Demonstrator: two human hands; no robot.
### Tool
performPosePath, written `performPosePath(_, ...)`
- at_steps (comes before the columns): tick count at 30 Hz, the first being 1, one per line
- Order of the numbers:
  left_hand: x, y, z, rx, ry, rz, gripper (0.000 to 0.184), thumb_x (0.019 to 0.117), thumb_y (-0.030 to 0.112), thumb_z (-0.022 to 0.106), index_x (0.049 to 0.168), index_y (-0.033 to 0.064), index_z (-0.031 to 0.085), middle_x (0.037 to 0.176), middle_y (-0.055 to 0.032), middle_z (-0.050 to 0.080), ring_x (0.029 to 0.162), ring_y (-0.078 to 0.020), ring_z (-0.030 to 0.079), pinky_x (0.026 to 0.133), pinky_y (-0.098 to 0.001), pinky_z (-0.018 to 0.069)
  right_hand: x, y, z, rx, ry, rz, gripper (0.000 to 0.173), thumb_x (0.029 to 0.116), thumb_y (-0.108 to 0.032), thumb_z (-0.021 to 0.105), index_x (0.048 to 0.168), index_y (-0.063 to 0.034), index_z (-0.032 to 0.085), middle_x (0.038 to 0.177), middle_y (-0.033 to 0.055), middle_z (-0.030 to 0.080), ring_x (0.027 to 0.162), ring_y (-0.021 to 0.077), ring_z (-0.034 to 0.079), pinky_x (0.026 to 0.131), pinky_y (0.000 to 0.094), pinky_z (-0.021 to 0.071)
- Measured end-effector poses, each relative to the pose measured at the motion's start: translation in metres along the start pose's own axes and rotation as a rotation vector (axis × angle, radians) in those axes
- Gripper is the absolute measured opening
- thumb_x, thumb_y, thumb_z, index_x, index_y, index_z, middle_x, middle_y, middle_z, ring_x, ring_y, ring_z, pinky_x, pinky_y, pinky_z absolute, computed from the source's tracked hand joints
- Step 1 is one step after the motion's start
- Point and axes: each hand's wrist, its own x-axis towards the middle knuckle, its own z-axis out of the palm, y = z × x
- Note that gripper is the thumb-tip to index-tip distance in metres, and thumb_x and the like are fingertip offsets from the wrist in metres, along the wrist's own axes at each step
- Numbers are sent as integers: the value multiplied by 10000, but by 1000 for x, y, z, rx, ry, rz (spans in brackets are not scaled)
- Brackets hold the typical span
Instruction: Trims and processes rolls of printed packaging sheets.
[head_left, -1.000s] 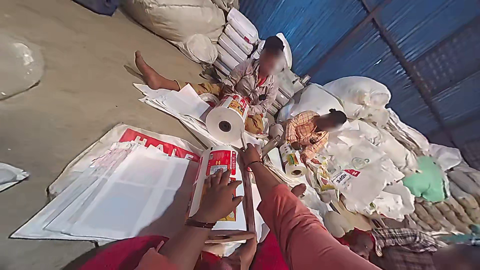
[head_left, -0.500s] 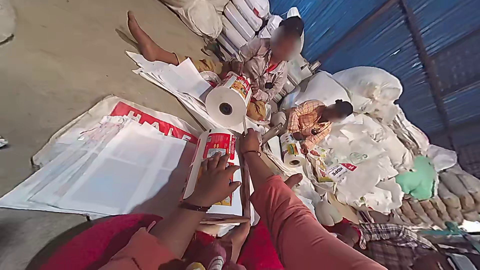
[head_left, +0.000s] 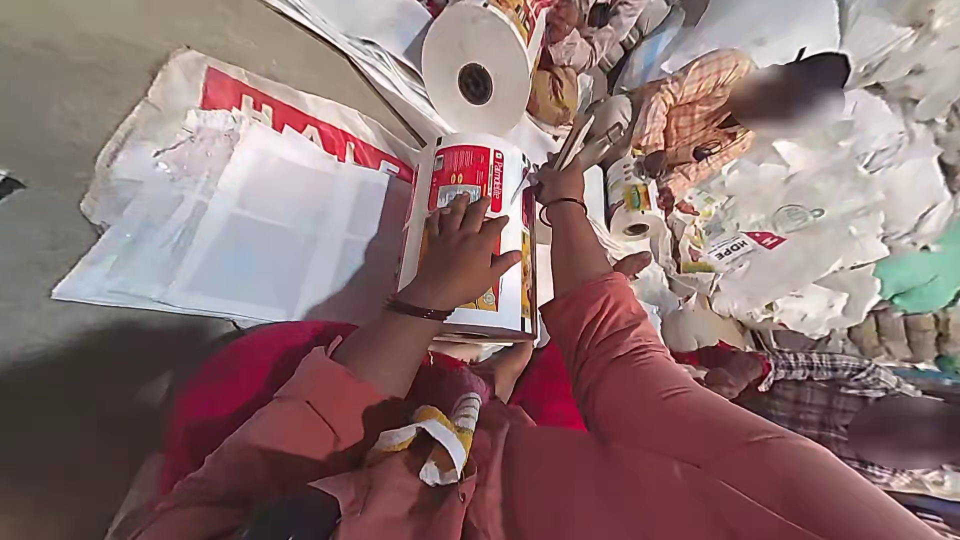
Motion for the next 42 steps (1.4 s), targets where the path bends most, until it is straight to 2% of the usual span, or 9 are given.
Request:
performPosePath(6, 2, 3, -3, 27, -28, -13, 665, 995, 677, 436, 1515, 269, 510, 1675, -93, 298, 1566, -390, 163, 1185, -713, 144, -17, 7, -22, 271, 40, -7, 453, 868, 14, 681, 1288, -4, 511, 960, 136, 629, 656, 181, 628, 571, 354, 573)
performPosePath(14, 2, 5, -3, 30, -45, -28, 709, 995, 676, 436, 1559, 248, 450, 1693, -92, 254, 1573, -390, 136, 1196, -710, 128, -20, 15, -43, 387, -34, -38, 516, 853, 65, 648, 1324, -15, 453, 1058, 116, 644, 670, 157, 646, 558, 316, 580)
performPosePath(17, 3, 5, -3, 32, -50, -32, 717, 999, 668, 439, 1560, 220, 446, 1693, -85, 255, 1573, -386, 139, 1196, -709, 125, -27, 15, -43, 246, -23, -67, 577, 883, 14, 657, 1415, -18, 436, 1097, 133, 653, 714, 177, 671, 588, 345, 597)
performPosePath(20, 5, 1, -5, -33, -44, -43, 635, 1051, 542, 438, 1551, 150, 449, 1681, -92, 287, 1572, -366, 167, 1205, -697, 131, -54, 2, -47, 27, -86, -76, 540, 1009, -91, 545, 1488, -35, 302, 943, 126, 592, 587, 177, 628, 563, 383, 598)
performPosePath(24, 14, -18, -10, -266, 55, -82, 411, 1072, 293, 489, 1426, 108, 588, 1610, -135, 400, 1528, -351, 290, 1220, -602, 232, -108, 0, -57, -134, -273, -115, 466, 1024, -89, 500, 1458, -11, 350, 971, 163, 638, 677, 250, 682, 649, 484, 620)
performPosePath(27, 18, -29, -10, -330, 102, -125, 347, 1040, 204, 544, 1368, 133, 631, 1593, -138, 419, 1517, -320, 322, 1230, -546, 264, -147, -1, -66, -262, -405, -139, 554, 1042, -127, 543, 1550, -112, 322, 1031, 158, 702, 643, 258, 695, 604, 480, 617)
performPosePath(29, 18, -30, -8, -305, 113, -119, 351, 1031, 209, 548, 1362, 132, 634, 1579, -141, 436, 1504, -316, 345, 1229, -532, 270, -165, -8, -72, -297, -480, -118, 618, 1058, -128, 515, 1615, -226, 265, 1049, 147, 702, 579, 234, 676, 529, 432, 608)
performPosePath(32, 17, -29, -8, -273, 112, -107, 357, 1041, 239, 541, 1369, 127, 627, 1579, -139, 438, 1504, -323, 344, 1226, -538, 271, -174, -22, -76, -334, -551, -77, 560, 1093, -153, 471, 1615, -272, 308, 1029, 152, 707, 591, 235, 695, 529, 422, 619)
performPosePath(42, 10, -33, -6, -238, 145, -58, 360, 1050, 240, 534, 1375, 120, 631, 1560, -156, 460, 1490, -342, 367, 1225, -530, 286, -175, -33, -61, -415, -519, -105, 569, 1078, -130, 446, 1625, -232, 325, 975, 138, 704, 587, 230, 673, 564, 439, 614)
